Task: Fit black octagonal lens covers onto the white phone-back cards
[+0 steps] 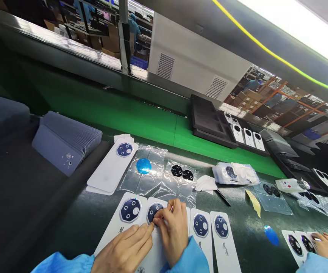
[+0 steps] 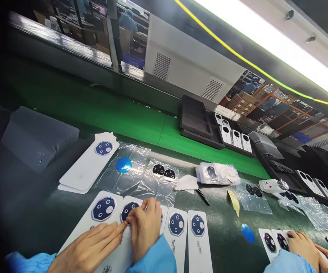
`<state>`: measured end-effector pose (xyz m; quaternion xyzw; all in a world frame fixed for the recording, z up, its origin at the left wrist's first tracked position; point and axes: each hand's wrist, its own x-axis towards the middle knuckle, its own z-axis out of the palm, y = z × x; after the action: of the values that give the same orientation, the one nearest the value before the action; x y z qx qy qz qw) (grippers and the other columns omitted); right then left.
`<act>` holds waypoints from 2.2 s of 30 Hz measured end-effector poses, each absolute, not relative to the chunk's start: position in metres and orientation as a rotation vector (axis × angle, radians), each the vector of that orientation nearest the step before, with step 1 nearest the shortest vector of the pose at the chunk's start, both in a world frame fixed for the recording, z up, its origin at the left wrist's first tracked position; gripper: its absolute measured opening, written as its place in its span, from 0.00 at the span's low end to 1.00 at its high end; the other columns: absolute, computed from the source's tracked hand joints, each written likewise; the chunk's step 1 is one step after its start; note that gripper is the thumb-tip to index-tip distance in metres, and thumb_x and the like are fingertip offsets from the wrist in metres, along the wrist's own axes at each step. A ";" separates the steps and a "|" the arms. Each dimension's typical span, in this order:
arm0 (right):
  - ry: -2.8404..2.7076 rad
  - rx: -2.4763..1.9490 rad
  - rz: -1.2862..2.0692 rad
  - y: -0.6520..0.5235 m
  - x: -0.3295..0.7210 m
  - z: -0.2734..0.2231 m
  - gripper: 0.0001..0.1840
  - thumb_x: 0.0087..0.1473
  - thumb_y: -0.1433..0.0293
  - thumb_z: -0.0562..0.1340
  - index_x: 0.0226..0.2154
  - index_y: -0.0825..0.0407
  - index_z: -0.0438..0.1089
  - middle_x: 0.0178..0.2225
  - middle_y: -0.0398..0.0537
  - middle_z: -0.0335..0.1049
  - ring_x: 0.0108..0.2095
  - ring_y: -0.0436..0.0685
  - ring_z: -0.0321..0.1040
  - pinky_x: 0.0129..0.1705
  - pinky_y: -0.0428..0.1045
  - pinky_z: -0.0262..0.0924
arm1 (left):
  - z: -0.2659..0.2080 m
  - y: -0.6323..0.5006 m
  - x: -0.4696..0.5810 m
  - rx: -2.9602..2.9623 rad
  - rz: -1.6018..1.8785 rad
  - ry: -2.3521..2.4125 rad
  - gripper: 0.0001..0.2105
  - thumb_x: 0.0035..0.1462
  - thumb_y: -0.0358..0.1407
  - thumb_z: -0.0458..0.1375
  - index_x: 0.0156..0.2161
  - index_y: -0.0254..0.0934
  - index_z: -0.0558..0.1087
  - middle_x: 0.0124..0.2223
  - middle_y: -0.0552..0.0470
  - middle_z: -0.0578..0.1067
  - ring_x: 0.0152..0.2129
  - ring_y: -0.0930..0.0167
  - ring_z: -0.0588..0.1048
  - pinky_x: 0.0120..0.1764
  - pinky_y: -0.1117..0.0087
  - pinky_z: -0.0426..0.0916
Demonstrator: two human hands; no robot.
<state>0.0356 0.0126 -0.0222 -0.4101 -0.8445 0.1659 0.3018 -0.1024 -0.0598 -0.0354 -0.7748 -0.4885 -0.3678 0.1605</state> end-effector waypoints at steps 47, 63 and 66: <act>-2.329 -0.964 -0.007 0.009 0.032 -0.015 0.12 0.54 0.81 0.59 0.23 0.51 0.67 0.29 0.44 0.56 0.30 0.53 0.52 0.30 0.47 0.47 | -0.039 -0.062 -0.104 -2.240 -0.996 -1.403 0.22 0.67 0.22 0.36 0.37 0.33 0.73 0.37 0.52 0.81 0.35 0.75 0.75 0.45 0.70 0.61; -1.988 -1.130 0.465 0.016 0.052 -0.015 0.09 0.56 0.74 0.60 0.27 0.47 0.70 0.26 0.41 0.57 0.29 0.54 0.57 0.30 0.48 0.53 | -0.025 -0.057 -0.118 -2.224 -1.017 -1.470 0.22 0.69 0.26 0.36 0.36 0.34 0.73 0.40 0.53 0.82 0.38 0.74 0.76 0.46 0.70 0.62; -1.981 -1.123 0.499 0.014 0.049 -0.020 0.09 0.56 0.73 0.59 0.27 0.47 0.70 0.25 0.41 0.57 0.28 0.54 0.57 0.30 0.49 0.52 | -0.024 -0.055 -0.119 -2.204 -1.009 -1.485 0.23 0.69 0.27 0.36 0.35 0.35 0.73 0.39 0.53 0.82 0.37 0.74 0.76 0.45 0.71 0.62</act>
<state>0.0492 0.0137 -0.0198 -0.4427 -0.7809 0.1968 0.3943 -0.1190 -0.0546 -0.0243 -0.7666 -0.5166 -0.3510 0.1491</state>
